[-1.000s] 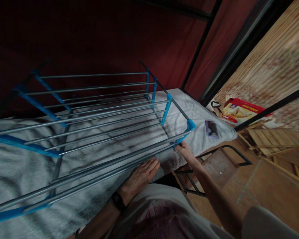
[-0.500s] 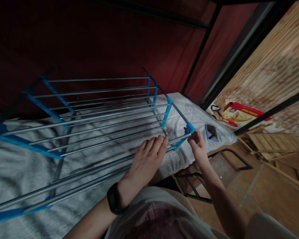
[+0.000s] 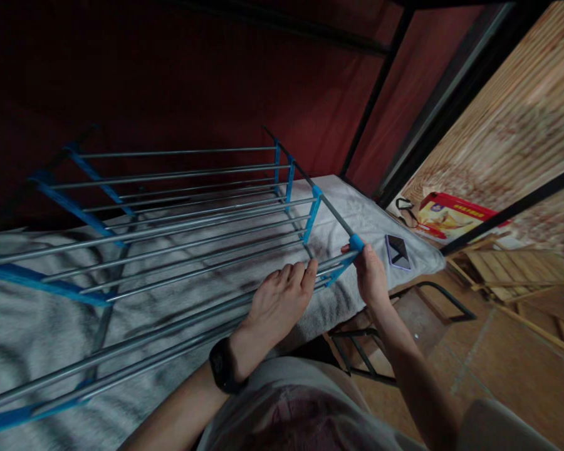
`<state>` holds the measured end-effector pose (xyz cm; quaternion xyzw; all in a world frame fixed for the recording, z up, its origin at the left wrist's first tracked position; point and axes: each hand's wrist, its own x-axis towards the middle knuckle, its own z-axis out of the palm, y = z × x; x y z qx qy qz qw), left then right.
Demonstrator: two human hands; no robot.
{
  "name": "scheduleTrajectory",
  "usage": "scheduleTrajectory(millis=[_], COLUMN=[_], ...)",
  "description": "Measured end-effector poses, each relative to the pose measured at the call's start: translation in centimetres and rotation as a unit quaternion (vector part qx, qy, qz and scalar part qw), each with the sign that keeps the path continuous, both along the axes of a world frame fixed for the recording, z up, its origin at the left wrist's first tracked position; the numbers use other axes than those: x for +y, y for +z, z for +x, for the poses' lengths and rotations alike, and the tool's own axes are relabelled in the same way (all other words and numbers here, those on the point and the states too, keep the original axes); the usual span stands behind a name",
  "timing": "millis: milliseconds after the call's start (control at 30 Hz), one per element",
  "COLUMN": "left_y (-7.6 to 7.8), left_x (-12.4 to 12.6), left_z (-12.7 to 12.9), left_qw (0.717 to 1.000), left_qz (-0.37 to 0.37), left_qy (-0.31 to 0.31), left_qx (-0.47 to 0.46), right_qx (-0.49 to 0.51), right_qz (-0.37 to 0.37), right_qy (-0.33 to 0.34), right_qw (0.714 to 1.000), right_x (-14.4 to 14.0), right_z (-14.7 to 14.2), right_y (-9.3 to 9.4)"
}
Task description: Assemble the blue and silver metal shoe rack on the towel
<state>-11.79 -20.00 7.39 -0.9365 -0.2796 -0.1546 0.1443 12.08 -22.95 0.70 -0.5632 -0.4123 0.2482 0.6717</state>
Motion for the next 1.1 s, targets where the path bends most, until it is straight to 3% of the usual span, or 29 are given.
scheduleTrajectory(millis=[133, 433, 833, 1100], left_y=[0.0, 0.2, 1.3, 1.2], left_x=[0.0, 0.1, -0.1, 0.2], left_z=[0.1, 0.5, 1.2, 1.4], left_qw=[1.0, 0.999, 0.987, 0.978], left_qz=[0.0, -0.036, -0.159, -0.206], left_qy=[0.002, 0.011, 0.031, 0.038], left_qx=[0.007, 0.015, 0.017, 0.0], right_qx=[0.054, 0.073, 0.083, 0.094], right_qz=[0.014, 0.024, 0.019, 0.01], right_qy=[-0.013, -0.03, -0.053, -0.062], right_qw=[0.998, 0.997, 0.995, 0.994], right_x=[0.1, 0.3, 0.4, 0.4], right_z=[-0.8, -1.5, -1.2, -1.6], right_y=[0.6, 0.6, 0.0, 0.8])
